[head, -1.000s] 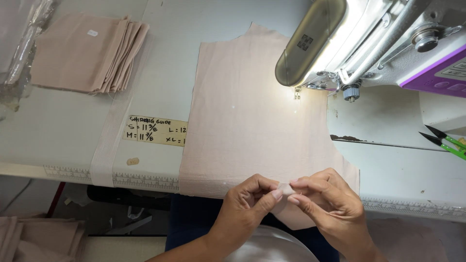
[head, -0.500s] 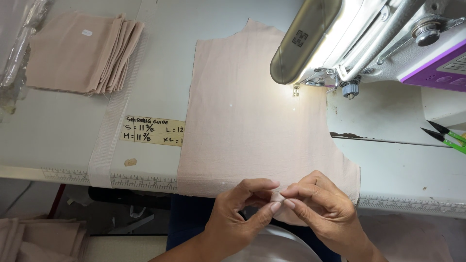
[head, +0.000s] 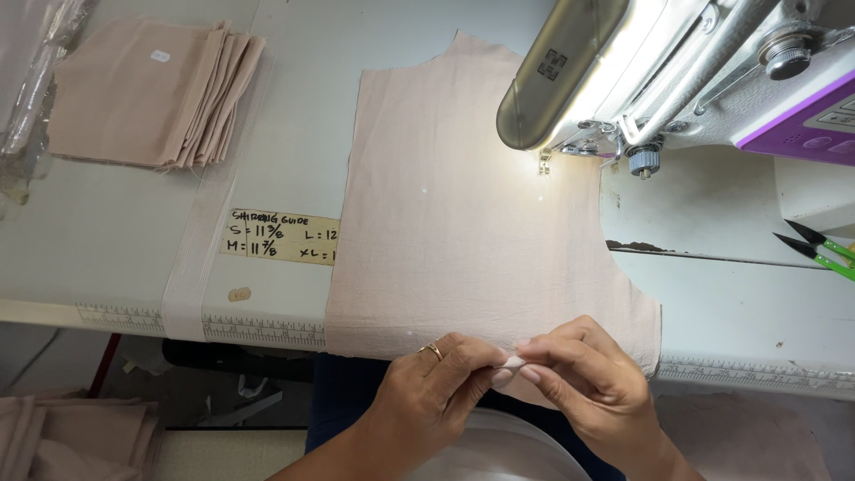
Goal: Folding and aligning fabric pieces on a sewing machine table using a guide
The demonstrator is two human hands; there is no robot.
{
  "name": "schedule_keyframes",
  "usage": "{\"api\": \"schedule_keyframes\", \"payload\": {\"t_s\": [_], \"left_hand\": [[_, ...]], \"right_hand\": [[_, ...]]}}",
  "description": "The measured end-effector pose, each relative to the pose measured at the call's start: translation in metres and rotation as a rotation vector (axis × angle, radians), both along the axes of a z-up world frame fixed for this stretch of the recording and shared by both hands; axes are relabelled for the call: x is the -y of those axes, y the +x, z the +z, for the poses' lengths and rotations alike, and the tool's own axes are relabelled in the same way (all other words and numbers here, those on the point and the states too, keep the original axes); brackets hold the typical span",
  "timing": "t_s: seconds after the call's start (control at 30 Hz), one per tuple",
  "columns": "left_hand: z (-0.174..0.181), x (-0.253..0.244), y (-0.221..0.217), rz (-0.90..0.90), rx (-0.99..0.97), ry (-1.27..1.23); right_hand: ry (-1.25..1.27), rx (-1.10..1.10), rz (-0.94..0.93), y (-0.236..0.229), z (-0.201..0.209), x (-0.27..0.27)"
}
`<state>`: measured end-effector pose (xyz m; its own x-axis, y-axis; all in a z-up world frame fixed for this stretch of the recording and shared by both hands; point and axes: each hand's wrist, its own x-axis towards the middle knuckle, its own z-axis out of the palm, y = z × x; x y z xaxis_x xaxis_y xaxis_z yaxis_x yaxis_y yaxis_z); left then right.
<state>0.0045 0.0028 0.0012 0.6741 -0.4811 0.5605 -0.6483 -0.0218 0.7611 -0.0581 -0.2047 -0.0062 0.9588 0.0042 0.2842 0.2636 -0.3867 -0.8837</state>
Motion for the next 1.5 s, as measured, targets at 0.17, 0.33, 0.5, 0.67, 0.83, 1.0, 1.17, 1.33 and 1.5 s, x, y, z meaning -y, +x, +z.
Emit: {"api": "schedule_keyframes", "payload": {"t_s": [0.17, 0.33, 0.5, 0.67, 0.83, 1.0, 1.17, 1.33, 1.5], "left_hand": [[0.006, -0.002, 0.0, 0.05, 0.069, 0.055], [0.003, -0.005, -0.003, 0.077, 0.16, 0.114], [0.003, -0.011, -0.003, 0.043, 0.26, 0.136], [0.003, -0.017, -0.002, 0.014, 0.371, 0.262], [0.003, -0.02, -0.003, -0.02, 0.266, 0.159], [0.001, -0.024, -0.002, -0.039, 0.272, 0.101], [-0.005, -0.03, 0.0, -0.087, 0.275, 0.086], [-0.003, -0.031, 0.002, -0.099, 0.278, 0.1], [-0.007, -0.03, 0.002, -0.089, 0.281, 0.155]], "right_hand": [[-0.187, 0.228, -0.085, -0.006, -0.011, 0.001], [-0.196, 0.245, -0.1, -0.008, -0.013, -0.005], [-0.178, 0.162, -0.054, -0.01, -0.014, -0.001], [-0.146, 0.134, -0.002, -0.013, -0.018, 0.001], [-0.281, 0.295, -0.009, -0.015, -0.018, 0.002], [-0.435, 0.498, -0.001, -0.017, -0.026, 0.004], [-0.475, 0.557, -0.028, -0.016, -0.036, 0.002], [-0.471, 0.543, -0.013, -0.013, -0.029, 0.002], [-0.459, 0.514, 0.017, -0.012, -0.028, 0.001]]}}
